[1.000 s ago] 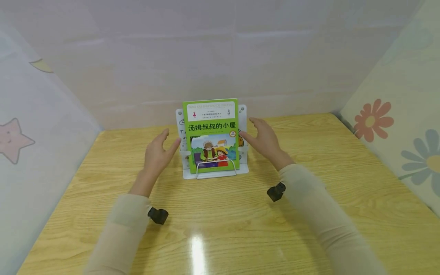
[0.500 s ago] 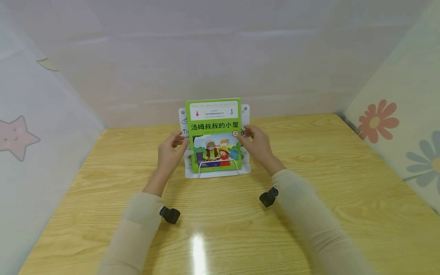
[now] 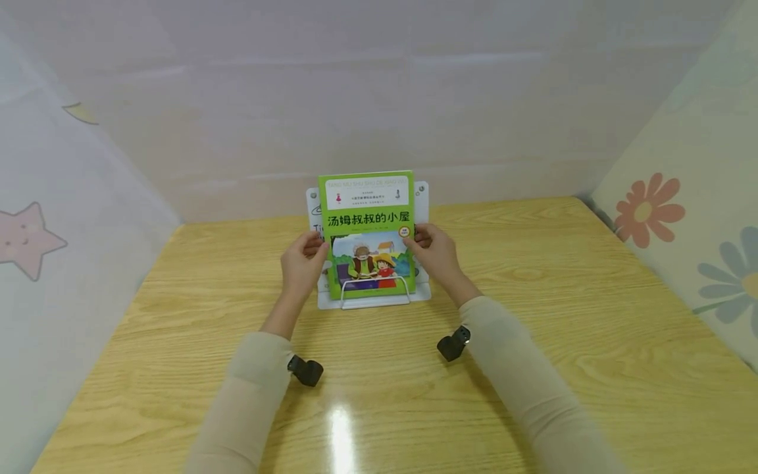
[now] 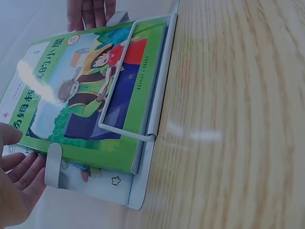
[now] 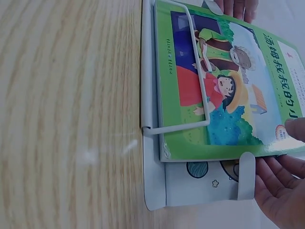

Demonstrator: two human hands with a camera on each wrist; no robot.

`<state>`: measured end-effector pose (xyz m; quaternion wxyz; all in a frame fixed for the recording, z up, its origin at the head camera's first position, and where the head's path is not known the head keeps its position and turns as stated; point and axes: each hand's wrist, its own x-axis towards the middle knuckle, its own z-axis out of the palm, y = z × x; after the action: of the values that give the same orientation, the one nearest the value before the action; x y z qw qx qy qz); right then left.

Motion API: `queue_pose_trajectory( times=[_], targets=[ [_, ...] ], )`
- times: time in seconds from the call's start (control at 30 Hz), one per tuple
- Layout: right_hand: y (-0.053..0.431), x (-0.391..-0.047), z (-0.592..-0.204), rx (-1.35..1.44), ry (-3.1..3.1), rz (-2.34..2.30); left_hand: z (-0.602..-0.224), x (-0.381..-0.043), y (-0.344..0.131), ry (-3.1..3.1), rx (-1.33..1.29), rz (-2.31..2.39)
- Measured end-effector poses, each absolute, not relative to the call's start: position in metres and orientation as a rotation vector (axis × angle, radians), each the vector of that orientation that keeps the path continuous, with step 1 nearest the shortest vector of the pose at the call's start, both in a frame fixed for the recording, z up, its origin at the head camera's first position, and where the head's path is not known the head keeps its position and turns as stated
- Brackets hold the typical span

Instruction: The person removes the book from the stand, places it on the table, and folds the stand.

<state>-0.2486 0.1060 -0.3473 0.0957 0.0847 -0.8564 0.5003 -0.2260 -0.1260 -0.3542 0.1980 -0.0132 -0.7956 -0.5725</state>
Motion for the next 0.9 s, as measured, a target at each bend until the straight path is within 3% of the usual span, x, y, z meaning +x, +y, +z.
queue_pose_trajectory(
  times=[0.9],
  targets=[
    [0.091, -0.252, -0.345, -0.061, -2.575, 1.455, -0.350, -0.230, -0.113, -2.297, 0.178, -1.523]
  ],
)
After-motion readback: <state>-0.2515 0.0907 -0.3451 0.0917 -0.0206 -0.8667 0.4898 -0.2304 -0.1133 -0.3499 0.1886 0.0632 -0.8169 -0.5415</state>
